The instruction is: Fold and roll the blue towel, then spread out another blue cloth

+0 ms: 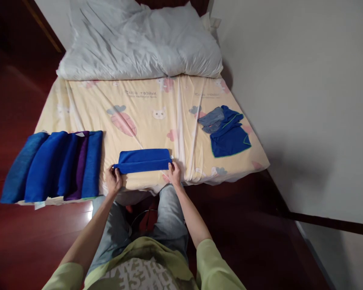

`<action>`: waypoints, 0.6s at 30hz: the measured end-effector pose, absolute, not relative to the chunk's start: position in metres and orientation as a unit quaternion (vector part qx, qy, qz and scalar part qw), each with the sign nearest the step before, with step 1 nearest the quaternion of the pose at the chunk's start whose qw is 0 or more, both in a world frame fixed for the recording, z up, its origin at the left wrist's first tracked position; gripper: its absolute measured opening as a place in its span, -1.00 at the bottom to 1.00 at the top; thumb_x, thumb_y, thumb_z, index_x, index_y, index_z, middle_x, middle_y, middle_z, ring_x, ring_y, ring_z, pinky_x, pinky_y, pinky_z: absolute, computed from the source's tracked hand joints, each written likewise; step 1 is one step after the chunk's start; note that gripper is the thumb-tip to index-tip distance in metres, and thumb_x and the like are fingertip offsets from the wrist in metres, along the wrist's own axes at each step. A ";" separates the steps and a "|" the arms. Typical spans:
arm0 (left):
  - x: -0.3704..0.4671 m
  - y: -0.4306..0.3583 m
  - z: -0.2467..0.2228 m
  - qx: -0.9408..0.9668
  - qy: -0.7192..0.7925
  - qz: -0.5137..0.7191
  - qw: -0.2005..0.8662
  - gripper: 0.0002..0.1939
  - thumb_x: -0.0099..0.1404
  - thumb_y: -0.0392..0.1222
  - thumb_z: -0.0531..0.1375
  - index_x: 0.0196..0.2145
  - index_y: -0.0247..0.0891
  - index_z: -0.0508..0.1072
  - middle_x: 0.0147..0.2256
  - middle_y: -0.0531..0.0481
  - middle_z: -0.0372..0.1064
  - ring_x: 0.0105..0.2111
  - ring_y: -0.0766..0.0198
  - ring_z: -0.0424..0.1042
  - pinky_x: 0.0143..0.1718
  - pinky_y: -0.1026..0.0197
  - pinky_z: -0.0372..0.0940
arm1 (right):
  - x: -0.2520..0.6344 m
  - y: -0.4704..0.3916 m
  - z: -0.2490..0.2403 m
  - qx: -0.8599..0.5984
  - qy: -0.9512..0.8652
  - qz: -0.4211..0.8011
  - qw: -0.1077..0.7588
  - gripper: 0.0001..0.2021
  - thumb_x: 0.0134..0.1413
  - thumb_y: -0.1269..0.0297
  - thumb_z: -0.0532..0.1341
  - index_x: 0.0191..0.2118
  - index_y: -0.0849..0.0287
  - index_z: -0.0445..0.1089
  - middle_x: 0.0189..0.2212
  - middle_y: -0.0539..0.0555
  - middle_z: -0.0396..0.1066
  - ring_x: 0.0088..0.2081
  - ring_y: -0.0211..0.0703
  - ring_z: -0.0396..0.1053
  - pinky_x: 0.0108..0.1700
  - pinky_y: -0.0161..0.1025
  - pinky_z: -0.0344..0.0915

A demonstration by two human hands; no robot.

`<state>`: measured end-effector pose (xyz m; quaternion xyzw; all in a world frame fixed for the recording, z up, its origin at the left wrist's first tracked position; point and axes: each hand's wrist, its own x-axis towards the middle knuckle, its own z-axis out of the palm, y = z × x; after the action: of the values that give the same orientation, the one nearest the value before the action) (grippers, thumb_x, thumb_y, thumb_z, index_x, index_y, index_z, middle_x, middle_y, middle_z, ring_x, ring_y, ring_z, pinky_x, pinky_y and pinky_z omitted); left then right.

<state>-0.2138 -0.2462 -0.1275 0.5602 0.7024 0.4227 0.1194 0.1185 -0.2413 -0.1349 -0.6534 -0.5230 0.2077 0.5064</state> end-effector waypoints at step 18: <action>-0.209 -0.250 -0.120 0.563 0.707 0.414 0.113 -0.59 0.48 -0.02 0.00 0.12 -0.27 0.37 -0.12 -0.24 0.45 -0.08 0.03 0.44 0.02 -0.02 0.30 | 0.112 -0.241 -0.130 -0.669 -0.512 0.171 0.512 -0.66 0.23 0.02 0.19 -0.22 0.23 0.50 -0.51 0.01 0.40 -0.53 -0.28 0.29 -0.37 -0.29 0.34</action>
<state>-0.2094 -0.2496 -0.1201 0.5630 0.7065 0.4136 0.1131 0.1120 -0.2406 -0.1304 -0.6686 -0.5115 0.1710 0.5119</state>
